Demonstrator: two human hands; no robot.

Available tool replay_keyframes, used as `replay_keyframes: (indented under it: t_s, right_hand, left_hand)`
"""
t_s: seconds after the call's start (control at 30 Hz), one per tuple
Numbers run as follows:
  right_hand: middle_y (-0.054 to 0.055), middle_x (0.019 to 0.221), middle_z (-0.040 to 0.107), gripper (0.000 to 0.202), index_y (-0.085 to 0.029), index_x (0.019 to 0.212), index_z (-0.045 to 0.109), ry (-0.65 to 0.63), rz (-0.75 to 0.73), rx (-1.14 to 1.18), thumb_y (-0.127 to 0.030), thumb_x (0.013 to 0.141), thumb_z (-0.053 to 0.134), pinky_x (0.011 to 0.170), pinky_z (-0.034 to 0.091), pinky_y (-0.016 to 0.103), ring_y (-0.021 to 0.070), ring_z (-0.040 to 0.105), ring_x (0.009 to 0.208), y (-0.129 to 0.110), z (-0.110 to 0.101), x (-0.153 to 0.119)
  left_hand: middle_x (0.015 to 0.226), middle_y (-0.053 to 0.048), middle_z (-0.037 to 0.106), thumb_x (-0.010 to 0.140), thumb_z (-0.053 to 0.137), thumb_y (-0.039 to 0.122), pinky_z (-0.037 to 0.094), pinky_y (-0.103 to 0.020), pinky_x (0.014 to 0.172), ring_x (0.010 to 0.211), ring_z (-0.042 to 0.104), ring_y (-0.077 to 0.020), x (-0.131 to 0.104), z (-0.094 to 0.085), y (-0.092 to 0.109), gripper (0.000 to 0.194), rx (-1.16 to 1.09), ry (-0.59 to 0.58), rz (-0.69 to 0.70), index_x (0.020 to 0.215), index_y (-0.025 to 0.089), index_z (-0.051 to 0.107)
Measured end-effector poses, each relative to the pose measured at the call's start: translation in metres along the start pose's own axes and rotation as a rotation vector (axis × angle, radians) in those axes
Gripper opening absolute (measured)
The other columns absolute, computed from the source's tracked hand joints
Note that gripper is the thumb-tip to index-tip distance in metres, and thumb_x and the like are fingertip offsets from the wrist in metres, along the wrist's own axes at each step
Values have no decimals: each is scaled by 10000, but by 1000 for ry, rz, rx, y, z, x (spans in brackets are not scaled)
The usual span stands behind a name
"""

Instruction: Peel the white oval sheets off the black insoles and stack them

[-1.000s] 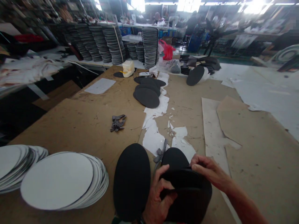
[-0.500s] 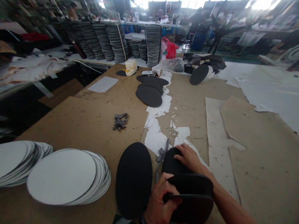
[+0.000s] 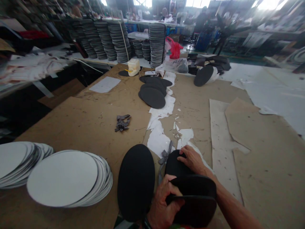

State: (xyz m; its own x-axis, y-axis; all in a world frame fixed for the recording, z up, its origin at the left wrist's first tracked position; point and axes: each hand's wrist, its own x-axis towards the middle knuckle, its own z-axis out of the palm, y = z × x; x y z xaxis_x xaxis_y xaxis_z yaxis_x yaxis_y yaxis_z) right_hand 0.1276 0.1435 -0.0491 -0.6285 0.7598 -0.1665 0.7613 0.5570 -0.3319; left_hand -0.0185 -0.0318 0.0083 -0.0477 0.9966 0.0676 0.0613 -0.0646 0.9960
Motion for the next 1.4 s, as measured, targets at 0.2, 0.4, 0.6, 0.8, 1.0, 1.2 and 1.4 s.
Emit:
replay_keyframes:
  t_s: [0.2,0.4,0.6,0.8,1.0,1.2,1.4]
  right_hand:
    - [95,999,583,278,-183,1069,559,-3,3,-12,-295,817,588,837,387,333,229,531,951,-2,3,-2]
    - [88,942,590,244,-175,990,578,-34,6,-27,-309,790,615,791,384,317,225,540,896,-2,-3,5]
    - [68,858,590,218,-185,882,560,-27,14,-4,-294,727,666,696,376,307,224,538,799,-1,-7,15]
    - [59,830,569,152,-199,805,515,33,39,123,-255,722,629,690,371,318,221,514,784,0,-3,11]
    - [-9,735,571,197,-205,851,530,-21,18,429,-384,850,448,630,407,262,154,528,688,0,-23,-3]
    - [-46,571,472,419,-183,658,511,-238,197,1089,-562,826,451,496,333,223,107,417,529,-12,-54,-49]
    - [-3,655,604,525,-198,778,635,-90,312,1037,-606,864,317,565,409,256,165,530,626,-19,-54,-72]
  left_hand:
    - [955,-43,527,840,539,344,388,-300,806,898,529,-180,0,1,2,171,-26,7,10,765,190,543]
    - [964,-47,521,844,537,343,387,-307,805,898,527,-184,0,0,3,169,-37,11,7,771,190,542]
    - [960,-43,527,841,542,311,393,-301,793,884,528,-178,-1,0,2,137,-42,7,16,774,191,540]
    - [935,-41,525,840,537,324,392,-306,787,880,525,-183,-1,0,0,149,-34,21,15,768,193,539]
    - [994,-50,527,824,554,315,381,-334,835,936,517,-205,-3,0,-4,129,-18,47,-23,770,198,555]
    - [1054,-65,520,817,564,289,382,-360,884,1045,500,-236,-3,2,-6,106,34,132,-73,762,198,564]
    - [1308,-86,418,804,593,304,309,-450,1010,1236,388,-286,-4,6,-20,118,45,293,-113,851,209,541]
